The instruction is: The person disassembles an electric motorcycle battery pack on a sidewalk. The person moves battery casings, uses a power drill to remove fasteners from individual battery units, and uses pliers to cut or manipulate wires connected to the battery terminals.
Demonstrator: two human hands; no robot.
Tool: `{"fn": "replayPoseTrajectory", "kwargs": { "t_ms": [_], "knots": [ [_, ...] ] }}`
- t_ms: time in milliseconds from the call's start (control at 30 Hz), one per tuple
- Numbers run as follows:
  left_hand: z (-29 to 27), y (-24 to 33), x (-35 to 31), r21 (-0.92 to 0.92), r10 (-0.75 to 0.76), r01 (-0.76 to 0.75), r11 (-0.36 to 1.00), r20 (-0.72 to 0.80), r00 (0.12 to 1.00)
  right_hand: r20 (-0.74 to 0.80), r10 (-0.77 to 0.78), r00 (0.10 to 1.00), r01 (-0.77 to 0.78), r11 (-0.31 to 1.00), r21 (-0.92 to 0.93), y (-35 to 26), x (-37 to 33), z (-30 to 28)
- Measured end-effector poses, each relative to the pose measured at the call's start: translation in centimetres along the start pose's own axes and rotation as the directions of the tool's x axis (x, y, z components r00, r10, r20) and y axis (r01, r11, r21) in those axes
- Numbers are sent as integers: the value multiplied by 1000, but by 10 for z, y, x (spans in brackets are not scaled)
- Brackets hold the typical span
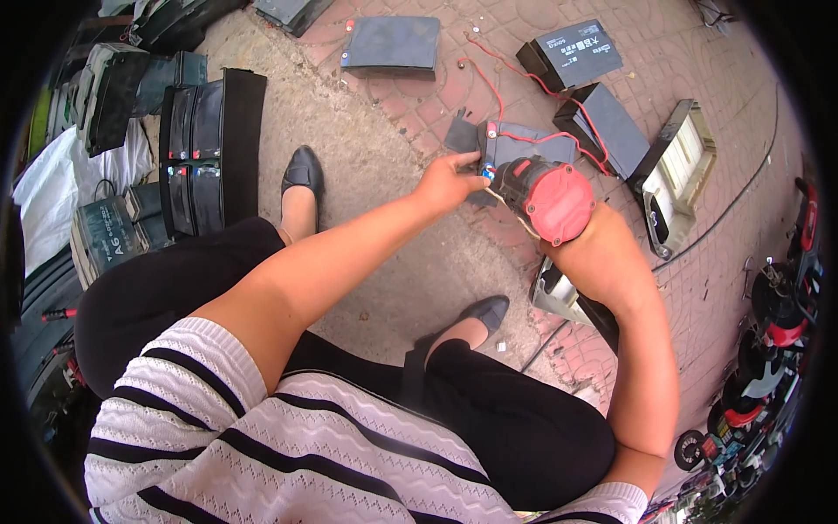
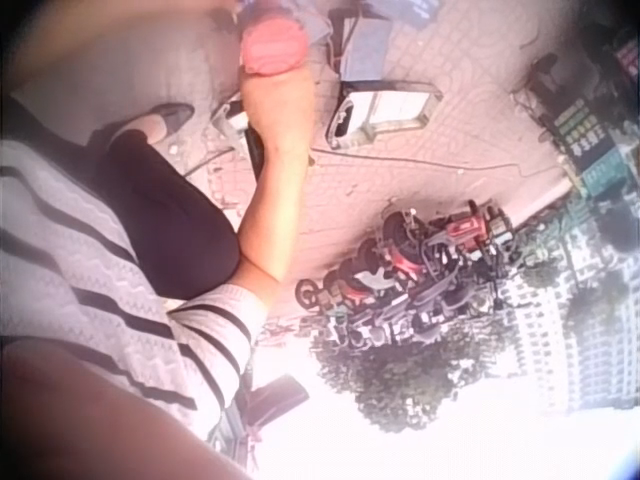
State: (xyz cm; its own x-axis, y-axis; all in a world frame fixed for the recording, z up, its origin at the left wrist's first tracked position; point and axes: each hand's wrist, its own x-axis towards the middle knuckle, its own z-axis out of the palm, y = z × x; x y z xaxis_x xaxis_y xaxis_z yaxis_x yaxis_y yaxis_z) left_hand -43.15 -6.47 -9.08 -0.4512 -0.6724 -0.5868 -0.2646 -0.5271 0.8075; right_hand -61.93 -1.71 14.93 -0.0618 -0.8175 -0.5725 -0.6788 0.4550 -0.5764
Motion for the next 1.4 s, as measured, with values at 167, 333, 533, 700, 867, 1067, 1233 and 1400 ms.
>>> {"fn": "replayPoseTrajectory", "kwargs": {
  "t_ms": [167, 333, 533, 700, 867, 1067, 1233, 1400],
  "knots": [
    [-3, -1, 0, 31, 39, -39, 999, -9, 999, 21, 76, 997, -76, 997, 0, -8, -7, -4],
    [-1, 14, -8, -109, -100, 104, 989, 49, 994, 20, 127, 992, -128, 985, 112, -16, -11, -10],
    [5, 0, -7, 159, 76, -64, 985, -70, 995, -44, 136, 990, -132, 987, 92, -3, 3, -9],
    [5, 7, -7, 137, 57, -50, 989, -51, 997, 37, 319, 947, -320, 928, 191, -1, 11, -8],
    [5, 10, -2, 159, 96, -93, 983, -11, 995, 6, 262, 965, -252, 919, 305, 2, 12, -1],
    [5, 6, 0, 229, 99, -98, 969, 5, 995, 33, 247, 968, -244, 913, 328, 12, 18, 5],
    [4, 12, -4, 261, 99, -94, 961, -6, 995, -9, 221, 975, -205, 921, 332, 11, 17, 6],
    [4, 18, -7, 288, 74, -67, 955, -12, 997, -15, 224, 974, -207, 922, 327, 9, 16, 5]
  ]
}}
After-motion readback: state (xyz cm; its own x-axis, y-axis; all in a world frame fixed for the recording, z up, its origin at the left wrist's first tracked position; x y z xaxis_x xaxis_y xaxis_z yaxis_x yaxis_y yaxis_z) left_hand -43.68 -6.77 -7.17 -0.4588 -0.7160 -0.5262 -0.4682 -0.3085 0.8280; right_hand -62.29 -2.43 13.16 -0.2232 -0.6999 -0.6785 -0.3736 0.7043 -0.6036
